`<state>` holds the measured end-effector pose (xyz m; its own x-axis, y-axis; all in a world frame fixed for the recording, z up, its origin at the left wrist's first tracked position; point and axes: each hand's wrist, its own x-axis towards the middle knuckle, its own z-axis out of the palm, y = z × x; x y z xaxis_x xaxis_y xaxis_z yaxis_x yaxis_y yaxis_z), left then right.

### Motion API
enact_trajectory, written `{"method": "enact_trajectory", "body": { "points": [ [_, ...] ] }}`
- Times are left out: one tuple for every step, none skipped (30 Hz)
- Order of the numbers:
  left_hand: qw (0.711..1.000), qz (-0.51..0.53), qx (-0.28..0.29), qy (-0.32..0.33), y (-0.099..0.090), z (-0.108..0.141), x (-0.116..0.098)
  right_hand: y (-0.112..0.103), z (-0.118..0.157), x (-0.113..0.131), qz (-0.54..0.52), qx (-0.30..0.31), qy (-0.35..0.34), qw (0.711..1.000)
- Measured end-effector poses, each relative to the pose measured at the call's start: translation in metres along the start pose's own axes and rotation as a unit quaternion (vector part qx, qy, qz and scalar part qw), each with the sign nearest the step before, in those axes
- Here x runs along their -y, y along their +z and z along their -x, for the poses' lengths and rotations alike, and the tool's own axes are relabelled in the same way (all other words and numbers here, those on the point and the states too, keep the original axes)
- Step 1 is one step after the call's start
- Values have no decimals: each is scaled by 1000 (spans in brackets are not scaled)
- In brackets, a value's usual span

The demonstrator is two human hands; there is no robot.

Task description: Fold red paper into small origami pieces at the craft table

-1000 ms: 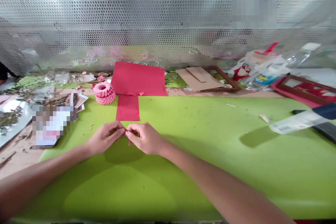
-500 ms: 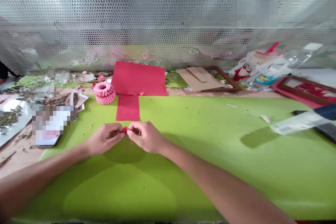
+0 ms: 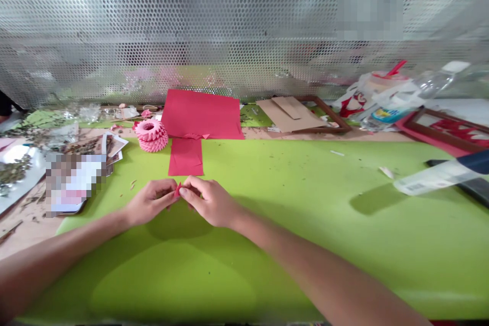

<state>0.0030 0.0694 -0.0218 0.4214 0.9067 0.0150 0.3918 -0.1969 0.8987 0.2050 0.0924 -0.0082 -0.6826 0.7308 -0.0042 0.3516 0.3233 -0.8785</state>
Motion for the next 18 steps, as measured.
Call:
{"method": "enact_trajectory", "body": {
  "points": [
    [1000,-6,0,0,0,0,0,0,0,0,-26,14,2,1000],
    [1000,-9,1,-4,0,1,-1,0,0,0,-53,24,4,998],
    [1000,-7,5,-8,0,1,-1,0,0,0,-74,27,4,997],
    [1000,-1,11,-11,-1,1,-2,0,0,0,-88,25,4,996],
    [1000,7,16,-12,-1,2,-3,0,0,-1,-91,17,3,996],
    [1000,17,22,-11,-2,2,-4,0,0,-1,-85,8,2,996],
    [999,24,25,-10,-2,2,-5,1,0,-1,-73,-2,0,997],
    [999,26,25,-7,-3,2,-6,1,0,-2,-60,-11,-3,998],
    [999,24,22,-5,-3,2,-7,2,0,-2,-47,-18,-4,999],
    [1000,20,19,-4,-3,2,-8,2,0,-1,-38,-23,-5,999],
    [1000,16,17,-3,-3,2,-8,2,1,-1,-33,-26,-4,999],
    [1000,13,16,-3,-3,2,-8,2,1,-1,-30,-27,-3,999],
    [1000,13,14,-4,-3,2,-8,1,1,-1,-24,-27,-4,999],
    [1000,15,13,-7,-3,1,-7,0,0,-1,-14,-25,-5,1000],
    [1000,17,12,-11,-3,1,-7,0,0,-1,-1,-24,-8,1000],
    [1000,18,12,-15,-2,1,-7,-1,-1,-1,13,-25,-12,1000],
    [1000,16,15,-19,-2,1,-7,-1,-1,-1,27,-30,-17,999],
    [999,12,21,-21,-2,1,-7,-1,-2,-1,39,-37,-22,998]
  ]
}}
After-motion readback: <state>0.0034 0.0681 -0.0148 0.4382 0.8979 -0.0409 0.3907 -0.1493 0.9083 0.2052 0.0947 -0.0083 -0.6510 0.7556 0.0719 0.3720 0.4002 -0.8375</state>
